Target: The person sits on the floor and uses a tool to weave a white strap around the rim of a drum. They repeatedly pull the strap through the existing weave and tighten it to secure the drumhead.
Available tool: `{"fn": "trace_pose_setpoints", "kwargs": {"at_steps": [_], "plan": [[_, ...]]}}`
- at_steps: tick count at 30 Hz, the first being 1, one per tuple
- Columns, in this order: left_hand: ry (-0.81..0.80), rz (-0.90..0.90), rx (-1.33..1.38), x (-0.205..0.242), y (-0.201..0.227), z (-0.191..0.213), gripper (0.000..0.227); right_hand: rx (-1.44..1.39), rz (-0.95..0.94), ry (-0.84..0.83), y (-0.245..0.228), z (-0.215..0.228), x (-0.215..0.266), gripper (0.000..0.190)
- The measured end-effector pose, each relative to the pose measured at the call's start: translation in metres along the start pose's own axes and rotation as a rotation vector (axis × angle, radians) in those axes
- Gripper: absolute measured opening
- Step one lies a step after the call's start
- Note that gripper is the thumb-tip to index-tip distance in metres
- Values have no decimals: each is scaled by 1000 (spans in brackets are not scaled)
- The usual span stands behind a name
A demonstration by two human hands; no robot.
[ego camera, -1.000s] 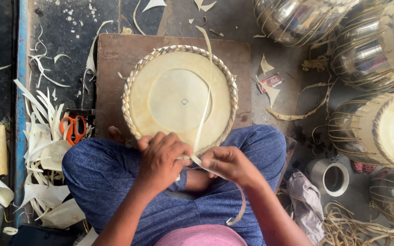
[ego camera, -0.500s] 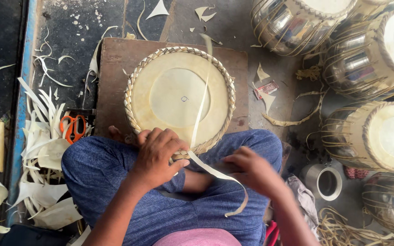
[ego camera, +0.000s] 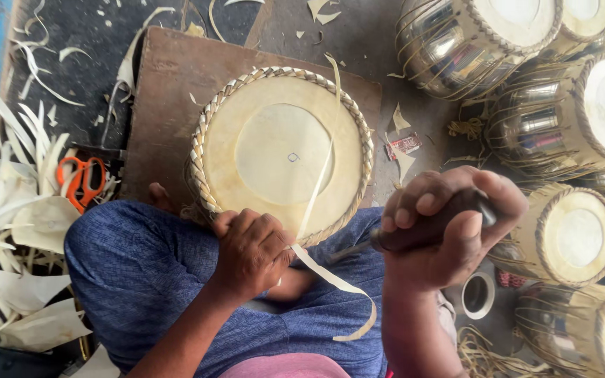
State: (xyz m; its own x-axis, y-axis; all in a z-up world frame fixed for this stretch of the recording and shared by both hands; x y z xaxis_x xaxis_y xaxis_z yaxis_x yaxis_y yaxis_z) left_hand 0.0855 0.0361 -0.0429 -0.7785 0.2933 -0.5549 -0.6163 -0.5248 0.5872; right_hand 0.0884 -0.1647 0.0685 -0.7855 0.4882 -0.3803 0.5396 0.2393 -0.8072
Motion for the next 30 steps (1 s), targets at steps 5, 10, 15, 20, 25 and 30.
{"fn": "trace_pose_setpoints", "kwargs": {"at_steps": [5,10,15,20,25,30], "plan": [[54,-26,5,0,-1,-1,17,59,72,-49,22,-20,0,35],[43,-8,23,0,0,1,17,144,60,-71,39,-28,2,29],[48,-6,26,2,0,0,16,484,138,-133,39,-35,0,25],[56,-7,23,2,2,0,17,945,292,-331,40,-48,0,45],[31,2,19,2,2,1,24,1091,51,-508,-42,-28,-14,35],[53,-7,46,-1,2,1,28,1381,-107,-1004,-95,-20,-20,33]]}}
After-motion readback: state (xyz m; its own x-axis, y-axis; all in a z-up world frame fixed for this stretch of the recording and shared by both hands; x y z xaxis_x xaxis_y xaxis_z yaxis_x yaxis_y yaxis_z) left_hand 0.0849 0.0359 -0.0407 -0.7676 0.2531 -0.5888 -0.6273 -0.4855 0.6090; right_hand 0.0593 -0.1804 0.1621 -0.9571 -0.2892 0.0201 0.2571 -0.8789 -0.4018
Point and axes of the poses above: each hand's wrist, its own x-axis away from the middle knuckle, its own z-axis out of the back of the hand, y = z × x, the point moved 1 cm from there along -x, towards the middle knuckle, and after that the axes turned 7 degrees about y, right-handed, at the moved point
